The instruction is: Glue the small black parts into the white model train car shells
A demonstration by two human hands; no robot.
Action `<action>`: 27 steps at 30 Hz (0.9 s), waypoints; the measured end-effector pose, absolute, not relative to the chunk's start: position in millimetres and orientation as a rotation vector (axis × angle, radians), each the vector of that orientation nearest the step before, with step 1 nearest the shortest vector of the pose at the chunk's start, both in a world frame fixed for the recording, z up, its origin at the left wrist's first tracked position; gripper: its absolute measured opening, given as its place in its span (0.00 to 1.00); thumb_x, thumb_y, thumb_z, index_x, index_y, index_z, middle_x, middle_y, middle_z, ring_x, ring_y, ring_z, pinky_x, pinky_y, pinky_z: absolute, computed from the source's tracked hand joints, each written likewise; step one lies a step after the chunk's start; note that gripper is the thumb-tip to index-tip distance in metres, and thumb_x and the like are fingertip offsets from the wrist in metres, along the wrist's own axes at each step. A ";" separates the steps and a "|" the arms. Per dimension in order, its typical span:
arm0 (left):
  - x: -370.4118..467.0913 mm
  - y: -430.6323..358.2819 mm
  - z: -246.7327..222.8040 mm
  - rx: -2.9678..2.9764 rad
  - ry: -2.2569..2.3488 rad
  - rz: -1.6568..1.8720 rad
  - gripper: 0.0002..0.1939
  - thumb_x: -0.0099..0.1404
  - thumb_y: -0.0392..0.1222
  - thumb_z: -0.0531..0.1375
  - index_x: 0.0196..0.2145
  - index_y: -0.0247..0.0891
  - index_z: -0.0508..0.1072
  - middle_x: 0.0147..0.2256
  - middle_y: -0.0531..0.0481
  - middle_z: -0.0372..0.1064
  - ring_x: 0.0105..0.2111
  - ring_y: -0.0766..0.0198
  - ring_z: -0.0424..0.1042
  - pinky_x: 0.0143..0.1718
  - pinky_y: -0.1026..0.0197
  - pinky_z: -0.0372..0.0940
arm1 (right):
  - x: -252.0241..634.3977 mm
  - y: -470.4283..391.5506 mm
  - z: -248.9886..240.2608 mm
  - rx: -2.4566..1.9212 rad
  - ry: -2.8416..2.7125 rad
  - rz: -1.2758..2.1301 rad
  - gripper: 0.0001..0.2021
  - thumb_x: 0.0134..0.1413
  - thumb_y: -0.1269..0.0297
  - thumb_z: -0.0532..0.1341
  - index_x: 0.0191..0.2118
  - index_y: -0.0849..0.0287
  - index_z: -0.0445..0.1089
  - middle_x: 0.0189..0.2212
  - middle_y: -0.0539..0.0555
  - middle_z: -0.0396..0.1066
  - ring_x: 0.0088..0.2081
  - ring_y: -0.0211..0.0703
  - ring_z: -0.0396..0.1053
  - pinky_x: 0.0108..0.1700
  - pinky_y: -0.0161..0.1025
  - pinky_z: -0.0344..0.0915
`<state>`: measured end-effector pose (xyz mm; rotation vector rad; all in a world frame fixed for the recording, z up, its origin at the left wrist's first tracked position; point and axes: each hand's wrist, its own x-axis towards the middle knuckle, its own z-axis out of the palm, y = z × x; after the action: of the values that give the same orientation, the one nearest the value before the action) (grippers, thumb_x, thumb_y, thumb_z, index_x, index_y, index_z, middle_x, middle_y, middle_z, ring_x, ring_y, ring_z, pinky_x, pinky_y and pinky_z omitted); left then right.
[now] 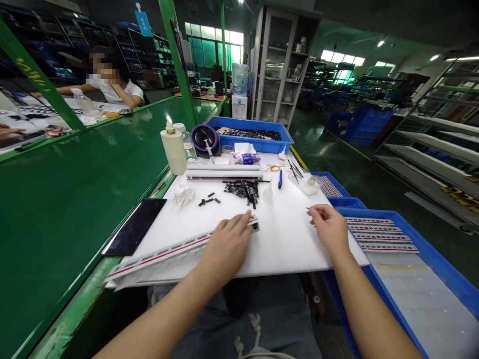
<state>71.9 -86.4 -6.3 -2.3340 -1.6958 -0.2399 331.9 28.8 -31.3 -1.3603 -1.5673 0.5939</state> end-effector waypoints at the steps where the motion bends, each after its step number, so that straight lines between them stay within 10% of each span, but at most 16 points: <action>1: 88.8 -79.4 -6.4 -2.371 -1.636 -0.265 0.16 0.68 0.33 0.50 0.46 0.32 0.75 0.64 0.37 0.57 0.58 0.48 0.64 0.52 0.46 0.65 | 343.1 33.7 -37.6 -1.413 -1.516 0.581 0.14 0.53 0.53 0.62 0.36 0.60 0.75 0.30 0.55 0.77 0.26 0.43 0.72 0.34 0.40 0.68; 10: 187.4 -46.2 -16.0 -2.587 -1.462 -0.408 0.16 0.67 0.38 0.52 0.45 0.28 0.75 0.63 0.30 0.57 0.61 0.45 0.60 0.58 0.43 0.60 | 362.0 43.5 -54.7 -1.461 -1.463 0.416 0.15 0.52 0.52 0.61 0.35 0.61 0.76 0.31 0.56 0.75 0.31 0.46 0.70 0.37 0.42 0.65; 15: 110.7 -106.4 -13.6 -2.603 -1.277 -0.692 0.14 0.67 0.36 0.53 0.47 0.41 0.74 0.61 0.47 0.64 0.63 0.54 0.59 0.66 0.46 0.52 | 364.1 45.1 -54.9 -1.465 -1.527 0.389 0.13 0.51 0.54 0.62 0.33 0.59 0.77 0.31 0.55 0.75 0.32 0.45 0.69 0.38 0.42 0.63; 27: -16.9 -160.3 -39.0 -2.204 -2.089 -0.707 0.33 0.68 0.42 0.54 0.67 0.38 0.49 0.62 0.39 0.60 0.61 0.51 0.62 0.60 0.47 0.62 | 230.2 -70.0 -1.1 -0.722 -1.937 0.507 0.05 0.57 0.67 0.62 0.35 0.53 0.76 0.39 0.56 0.67 0.43 0.48 0.67 0.45 0.46 0.68</action>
<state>-16.9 -160.3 -39.0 -2.2041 -2.0886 -0.7067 230.2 -70.0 -1.1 -0.7215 -1.9370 0.5071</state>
